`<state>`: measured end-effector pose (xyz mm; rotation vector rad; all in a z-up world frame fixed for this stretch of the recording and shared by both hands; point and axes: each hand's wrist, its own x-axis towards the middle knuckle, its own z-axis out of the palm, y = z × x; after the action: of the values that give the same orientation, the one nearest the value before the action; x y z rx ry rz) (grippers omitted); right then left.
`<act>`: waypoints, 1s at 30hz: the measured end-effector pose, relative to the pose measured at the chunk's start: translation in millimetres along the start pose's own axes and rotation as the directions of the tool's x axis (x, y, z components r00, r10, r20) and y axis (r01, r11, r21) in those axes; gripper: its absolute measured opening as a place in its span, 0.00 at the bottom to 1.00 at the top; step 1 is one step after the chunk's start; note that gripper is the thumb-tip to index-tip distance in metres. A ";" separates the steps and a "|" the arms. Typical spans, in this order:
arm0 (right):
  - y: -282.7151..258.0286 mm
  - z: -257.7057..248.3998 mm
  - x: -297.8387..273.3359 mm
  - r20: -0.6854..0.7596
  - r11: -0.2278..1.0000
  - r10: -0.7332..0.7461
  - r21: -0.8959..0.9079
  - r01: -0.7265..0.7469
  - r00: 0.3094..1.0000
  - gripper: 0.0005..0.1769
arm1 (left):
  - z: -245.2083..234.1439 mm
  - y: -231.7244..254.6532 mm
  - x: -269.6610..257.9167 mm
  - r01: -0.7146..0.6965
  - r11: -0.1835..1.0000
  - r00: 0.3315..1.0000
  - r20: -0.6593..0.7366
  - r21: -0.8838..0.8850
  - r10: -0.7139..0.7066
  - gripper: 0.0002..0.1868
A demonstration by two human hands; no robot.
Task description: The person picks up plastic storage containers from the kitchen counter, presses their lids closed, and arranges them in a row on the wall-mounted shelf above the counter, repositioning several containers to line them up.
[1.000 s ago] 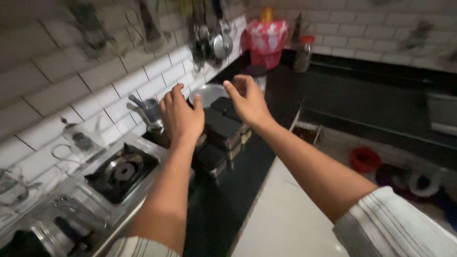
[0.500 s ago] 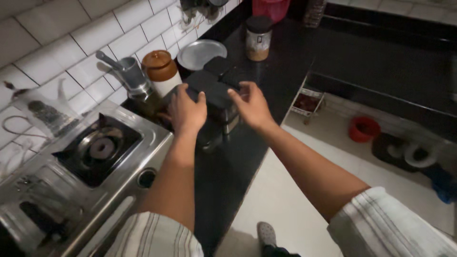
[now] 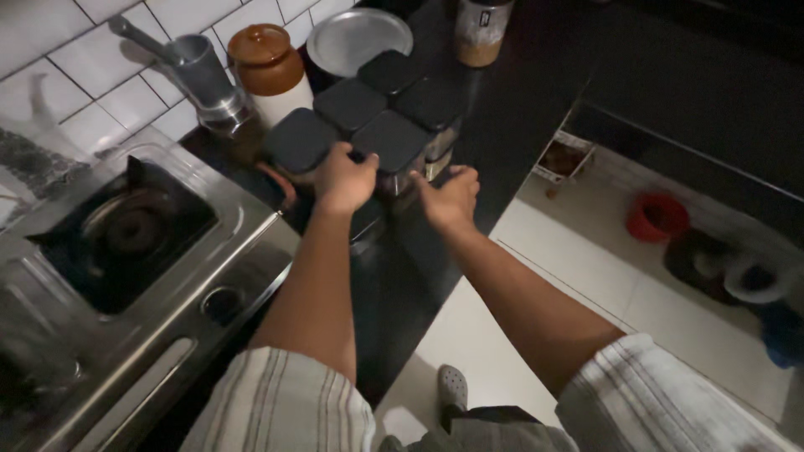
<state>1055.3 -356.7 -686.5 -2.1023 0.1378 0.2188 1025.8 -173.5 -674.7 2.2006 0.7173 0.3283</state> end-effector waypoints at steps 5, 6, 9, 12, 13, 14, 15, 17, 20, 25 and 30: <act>15.6 17.5 18.4 0.019 0.984 0.123 0.127 -0.125 0.992 0.51 | 16.8 -6.3 1.6 0.051 0.998 0.998 0.032 -0.026 -0.050 0.34; 19.4 20.8 21.9 0.028 0.977 0.132 0.163 -0.135 0.991 0.51 | 18.8 -5.0 0.9 0.118 0.990 0.991 0.073 -0.078 -0.113 0.33; 27.1 32.1 26.9 0.110 0.941 0.170 0.277 -0.195 0.979 0.56 | 21.9 -0.4 -4.5 0.052 0.998 0.999 -0.014 -0.035 -0.053 0.31; 26.6 34.6 26.9 0.232 0.915 0.245 0.267 -0.304 0.941 0.50 | 22.1 6.5 -9.1 0.394 0.846 0.918 0.109 -0.359 -0.381 0.30; 25.7 34.7 26.2 0.290 0.914 0.207 0.284 -0.291 0.934 0.43 | 21.9 6.8 -10.3 0.393 0.802 0.917 0.131 -0.450 -0.377 0.30; 25.2 34.3 24.6 0.346 0.912 0.168 0.300 -0.279 0.923 0.37 | 21.8 6.0 -11.3 0.392 0.748 0.916 0.153 -0.536 -0.371 0.30; 24.3 34.1 23.3 0.399 0.910 0.126 0.317 -0.266 0.908 0.35 | 21.7 4.8 -11.1 0.388 0.685 0.916 0.174 -0.616 -0.363 0.30; 22.3 34.5 21.1 0.410 0.917 0.146 0.286 -0.279 0.900 0.29 | 21.3 0.4 -8.6 0.406 0.598 0.911 0.249 -0.691 -0.330 0.28; 19.9 34.7 20.8 0.418 0.926 0.163 0.247 -0.284 0.894 0.30 | 26.0 -2.5 0.1 0.485 0.532 0.869 0.317 -0.694 -0.379 0.25; 12.7 35.9 24.8 0.394 0.923 0.184 0.245 -0.296 0.900 0.36 | 32.0 -4.1 11.0 0.580 0.522 0.810 0.373 -0.626 -0.452 0.23; -2.2 27.7 18.1 0.368 0.903 0.200 0.291 -0.317 0.908 0.41 | 18.0 -6.8 13.4 0.548 0.554 0.835 0.370 -0.627 -0.408 0.32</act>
<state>1070.6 -332.0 -702.4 -1.6635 0.2416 0.6604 1042.0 -172.9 -691.6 1.1931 0.8743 0.0808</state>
